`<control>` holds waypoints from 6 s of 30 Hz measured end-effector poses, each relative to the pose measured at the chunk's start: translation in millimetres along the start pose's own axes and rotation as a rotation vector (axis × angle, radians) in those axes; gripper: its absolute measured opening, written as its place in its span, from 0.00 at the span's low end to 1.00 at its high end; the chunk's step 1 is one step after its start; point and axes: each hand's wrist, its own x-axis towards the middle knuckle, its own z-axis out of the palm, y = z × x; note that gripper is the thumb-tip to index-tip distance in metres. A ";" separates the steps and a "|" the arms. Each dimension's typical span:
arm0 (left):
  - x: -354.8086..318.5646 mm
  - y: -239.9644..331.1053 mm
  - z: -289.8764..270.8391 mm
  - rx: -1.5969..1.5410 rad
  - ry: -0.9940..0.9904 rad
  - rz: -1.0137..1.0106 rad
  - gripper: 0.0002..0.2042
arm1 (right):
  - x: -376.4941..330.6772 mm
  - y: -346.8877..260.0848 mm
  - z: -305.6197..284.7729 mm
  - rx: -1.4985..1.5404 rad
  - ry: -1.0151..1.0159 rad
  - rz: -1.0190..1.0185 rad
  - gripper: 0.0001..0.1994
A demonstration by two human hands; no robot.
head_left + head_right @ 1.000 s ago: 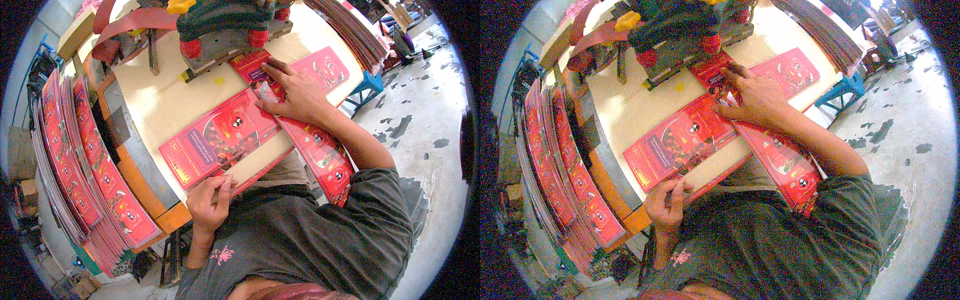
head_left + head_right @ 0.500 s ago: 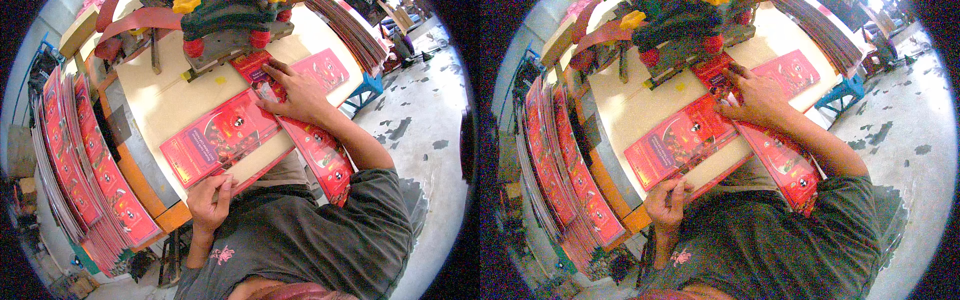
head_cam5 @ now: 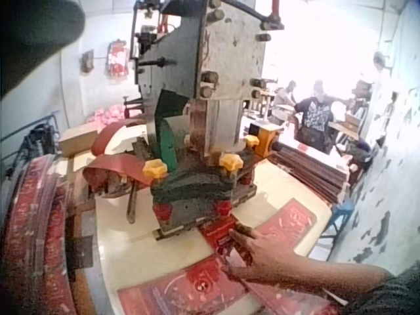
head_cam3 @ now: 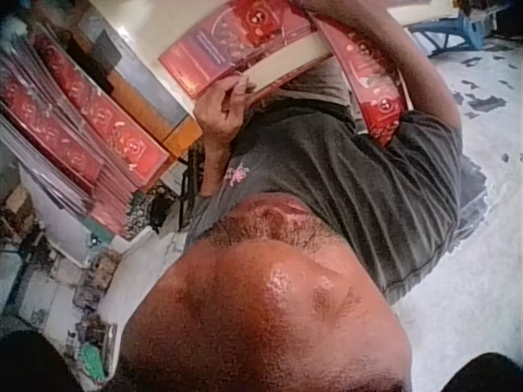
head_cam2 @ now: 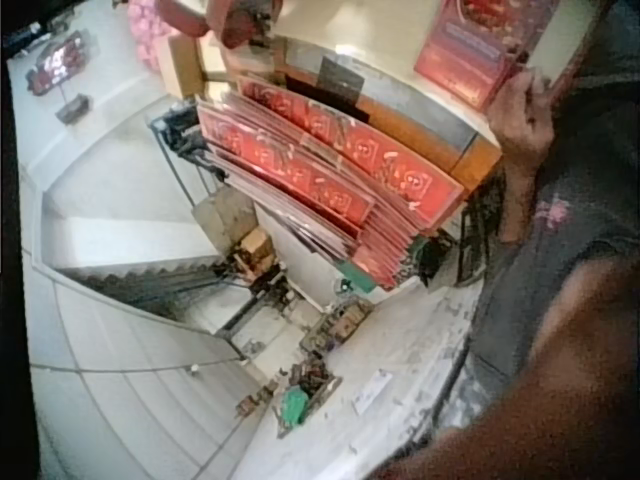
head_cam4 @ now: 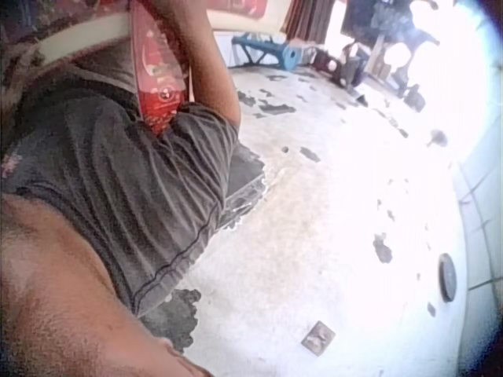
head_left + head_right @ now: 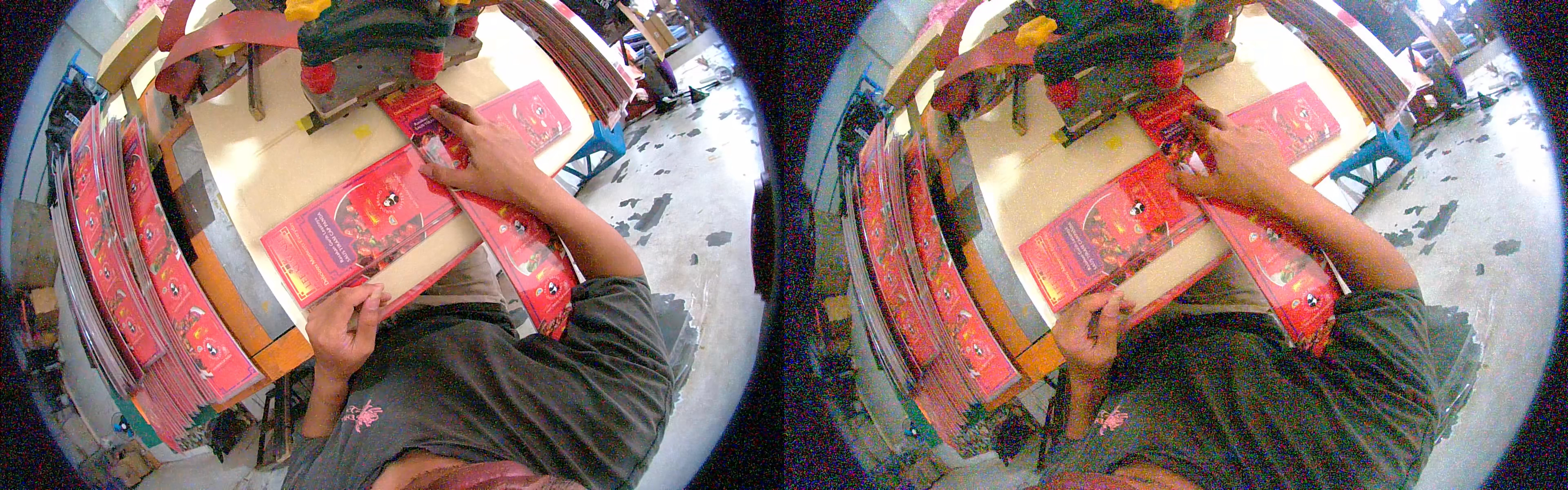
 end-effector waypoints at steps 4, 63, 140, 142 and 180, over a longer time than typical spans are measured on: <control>2.5 2.6 -1.1 0.016 0.001 0.019 0.03 | 0.2 2.3 2.1 0.023 0.024 -0.011 0.49; -5.4 8.0 -10.3 -0.592 0.087 -0.373 0.13 | -50.5 2.2 -30.7 -0.034 0.053 -0.776 0.49; 22.5 -19.9 -89.3 -1.328 -0.509 0.435 0.06 | -55.1 8.9 -30.5 0.175 0.197 -0.577 0.45; 22.8 -9.3 -77.9 -1.130 -0.633 0.328 0.07 | -53.8 6.0 -30.5 0.141 0.224 -0.622 0.46; 11.4 20.6 6.9 -1.103 0.213 -0.536 0.24 | -96.6 27.3 -43.5 0.120 0.892 -0.429 0.19</control>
